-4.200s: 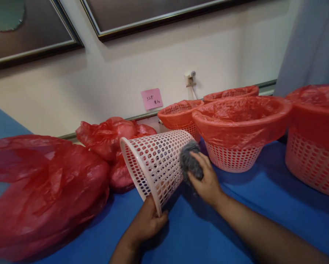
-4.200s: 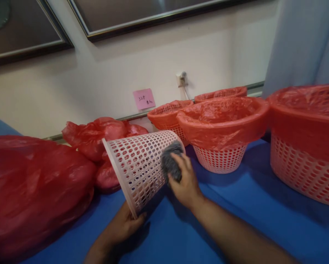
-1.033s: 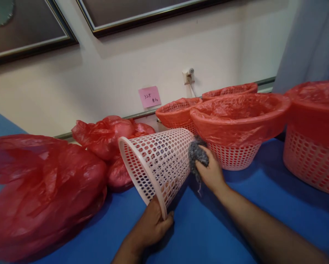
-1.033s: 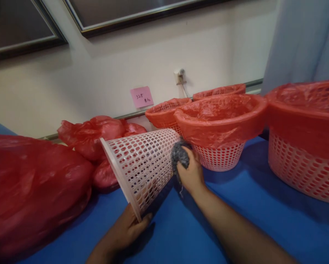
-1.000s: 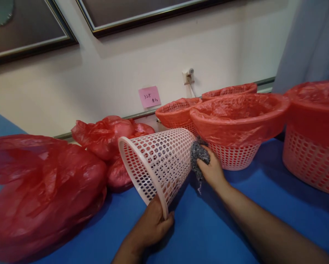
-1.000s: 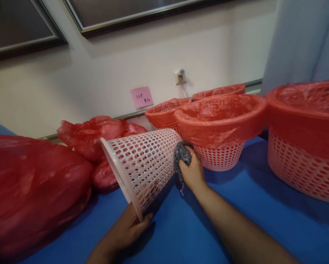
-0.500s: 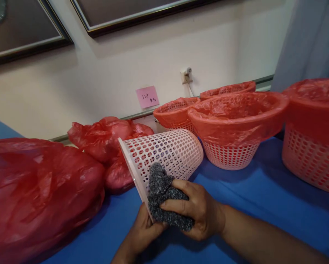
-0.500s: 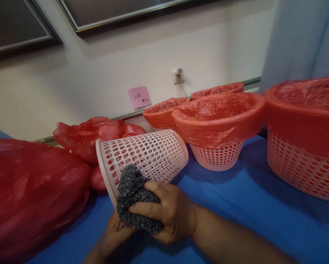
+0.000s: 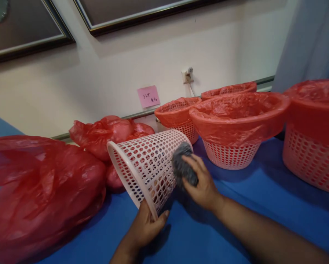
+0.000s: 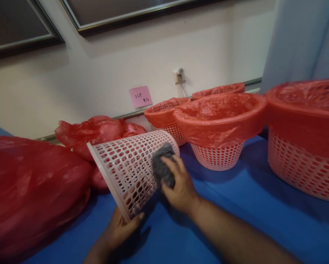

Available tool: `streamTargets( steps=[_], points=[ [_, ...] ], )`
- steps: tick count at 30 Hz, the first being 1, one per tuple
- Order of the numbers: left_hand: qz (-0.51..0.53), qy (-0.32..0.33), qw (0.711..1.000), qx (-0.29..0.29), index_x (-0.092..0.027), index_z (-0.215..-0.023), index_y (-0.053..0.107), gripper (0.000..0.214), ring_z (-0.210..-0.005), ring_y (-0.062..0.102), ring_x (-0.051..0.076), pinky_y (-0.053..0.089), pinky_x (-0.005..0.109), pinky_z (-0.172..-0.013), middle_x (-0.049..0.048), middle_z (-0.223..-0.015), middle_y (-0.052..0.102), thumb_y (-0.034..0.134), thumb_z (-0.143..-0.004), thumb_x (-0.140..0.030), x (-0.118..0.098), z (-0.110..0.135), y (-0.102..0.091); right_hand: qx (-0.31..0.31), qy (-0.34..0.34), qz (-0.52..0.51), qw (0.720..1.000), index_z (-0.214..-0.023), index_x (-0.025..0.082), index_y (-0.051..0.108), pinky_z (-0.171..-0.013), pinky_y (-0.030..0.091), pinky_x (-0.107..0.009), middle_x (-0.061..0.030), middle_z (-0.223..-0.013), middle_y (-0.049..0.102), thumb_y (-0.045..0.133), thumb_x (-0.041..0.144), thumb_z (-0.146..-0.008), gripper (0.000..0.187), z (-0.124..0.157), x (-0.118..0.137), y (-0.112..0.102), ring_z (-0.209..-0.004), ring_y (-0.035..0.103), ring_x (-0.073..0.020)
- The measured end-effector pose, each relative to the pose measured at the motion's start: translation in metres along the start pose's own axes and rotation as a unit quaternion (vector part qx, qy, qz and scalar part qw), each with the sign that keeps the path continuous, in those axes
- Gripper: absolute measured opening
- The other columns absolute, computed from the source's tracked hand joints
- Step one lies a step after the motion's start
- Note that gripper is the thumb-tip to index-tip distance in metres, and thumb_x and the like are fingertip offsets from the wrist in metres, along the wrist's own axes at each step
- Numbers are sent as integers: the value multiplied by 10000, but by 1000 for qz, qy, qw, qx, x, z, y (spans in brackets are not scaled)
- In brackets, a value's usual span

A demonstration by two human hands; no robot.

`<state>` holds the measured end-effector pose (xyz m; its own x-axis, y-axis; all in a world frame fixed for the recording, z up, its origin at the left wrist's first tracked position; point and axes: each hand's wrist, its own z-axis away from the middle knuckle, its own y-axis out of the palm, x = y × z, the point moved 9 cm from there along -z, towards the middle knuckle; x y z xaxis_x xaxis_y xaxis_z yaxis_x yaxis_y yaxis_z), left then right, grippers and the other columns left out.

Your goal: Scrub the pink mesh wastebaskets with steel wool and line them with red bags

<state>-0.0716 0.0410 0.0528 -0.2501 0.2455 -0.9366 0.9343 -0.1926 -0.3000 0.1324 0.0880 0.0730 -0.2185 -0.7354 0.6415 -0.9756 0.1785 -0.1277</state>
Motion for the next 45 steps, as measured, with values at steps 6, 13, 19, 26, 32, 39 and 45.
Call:
streamTargets(
  steps=[6,13,19,26,32,39,45],
  points=[
    [-144,56,986,65,-294,-1425,662,532,-1374,601,369,434,523,-1225,67,-1404,713,697,-896,-255,-19,-3,16,108,-211,-62,970,-1461,283,562,-1049,579,-408,-115,-1519,480,658,226,-838,632,21,74,9,-1298,620,-274],
    [-166,51,984,42,-230,-1503,597,652,-1532,425,374,190,590,-1327,126,-1451,675,676,-858,-172,-14,-9,14,-112,243,-4,963,-1359,202,629,-1084,536,-582,-123,-1224,699,610,288,-829,537,-9,-79,-24,-1141,685,-306],
    [-213,63,971,86,-251,-1408,679,583,-1398,578,362,412,529,-1234,76,-1441,689,647,-840,-124,-20,-18,29,61,-129,-31,989,-1494,276,543,-1091,553,-463,-122,-1523,481,625,222,-826,675,5,47,-1,-1333,593,-304],
    [-74,9,997,-10,-266,-1426,654,476,-1387,593,340,415,499,-1242,88,-1454,679,664,-977,-423,-16,-8,12,75,-124,-15,989,-1442,248,572,-1072,571,-450,-135,-1499,475,626,190,-809,638,10,52,6,-1320,596,-303],
    [-104,3,994,-17,-284,-1519,583,570,-1520,442,363,208,576,-1329,98,-1531,616,650,-983,-465,-2,-6,2,-131,192,14,973,-1392,188,595,-1115,516,-577,-152,-1298,654,602,288,-868,534,-9,-61,-27,-1217,643,-317],
    [-202,66,976,54,-262,-1467,631,499,-1404,571,356,388,512,-1257,97,-1483,659,623,-988,-398,-9,-7,14,88,-158,-41,983,-1511,278,520,-1103,547,-454,-124,-1551,451,664,237,-859,669,15,60,9,-1354,577,-305],
    [-195,88,973,86,-254,-1536,567,529,-1436,547,347,365,523,-1271,86,-1554,605,540,-1014,-330,-18,-14,23,42,-92,-12,995,-1459,283,570,-1112,546,-448,-113,-1492,505,627,172,-839,632,2,36,-2,-1335,592,-289]
  ],
)
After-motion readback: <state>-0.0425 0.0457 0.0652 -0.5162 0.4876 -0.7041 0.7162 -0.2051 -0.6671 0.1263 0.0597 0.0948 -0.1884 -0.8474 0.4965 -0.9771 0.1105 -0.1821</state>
